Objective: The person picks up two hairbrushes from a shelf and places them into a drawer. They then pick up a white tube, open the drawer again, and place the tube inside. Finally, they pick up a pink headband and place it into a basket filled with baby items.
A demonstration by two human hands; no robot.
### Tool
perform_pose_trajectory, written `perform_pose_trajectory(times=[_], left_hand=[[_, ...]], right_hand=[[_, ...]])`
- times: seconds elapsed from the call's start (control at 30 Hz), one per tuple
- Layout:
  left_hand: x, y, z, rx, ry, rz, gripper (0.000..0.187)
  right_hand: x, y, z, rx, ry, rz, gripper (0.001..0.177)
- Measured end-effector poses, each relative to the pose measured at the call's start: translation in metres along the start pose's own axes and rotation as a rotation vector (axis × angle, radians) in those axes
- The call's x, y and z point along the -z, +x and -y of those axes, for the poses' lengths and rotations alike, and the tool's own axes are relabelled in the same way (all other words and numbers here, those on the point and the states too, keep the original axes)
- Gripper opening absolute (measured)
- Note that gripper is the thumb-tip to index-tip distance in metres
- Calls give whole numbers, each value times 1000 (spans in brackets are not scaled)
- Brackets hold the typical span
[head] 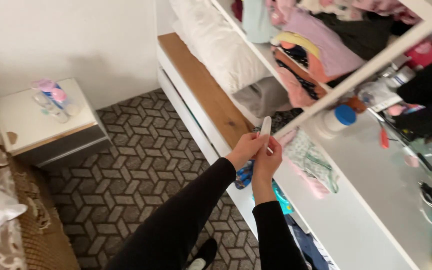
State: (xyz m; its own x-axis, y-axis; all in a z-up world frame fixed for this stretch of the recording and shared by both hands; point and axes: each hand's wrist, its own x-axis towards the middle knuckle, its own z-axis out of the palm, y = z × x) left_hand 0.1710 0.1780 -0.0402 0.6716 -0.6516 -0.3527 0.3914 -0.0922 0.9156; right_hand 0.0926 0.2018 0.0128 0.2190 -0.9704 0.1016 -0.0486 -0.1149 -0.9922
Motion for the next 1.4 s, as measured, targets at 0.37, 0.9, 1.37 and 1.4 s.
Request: perform_pose_trajectory(times=[0.37,0.9,1.37,1.4], left_hand=[[257,-48,-44,-51,-29,-82,34],[416,55,-78,-48,-83,-172,27],[460,222,-106,7,-87,-195,21],[462,230,-106,3,-87,-202,21]], right_hand=[[-183,-171,23,84,-50,181,38],[-379,-150,-13,-34,-7,422,41],[-523,-36,-86,-143,-12,400,47],[-529,-27,-99,-133,-8,396,49]])
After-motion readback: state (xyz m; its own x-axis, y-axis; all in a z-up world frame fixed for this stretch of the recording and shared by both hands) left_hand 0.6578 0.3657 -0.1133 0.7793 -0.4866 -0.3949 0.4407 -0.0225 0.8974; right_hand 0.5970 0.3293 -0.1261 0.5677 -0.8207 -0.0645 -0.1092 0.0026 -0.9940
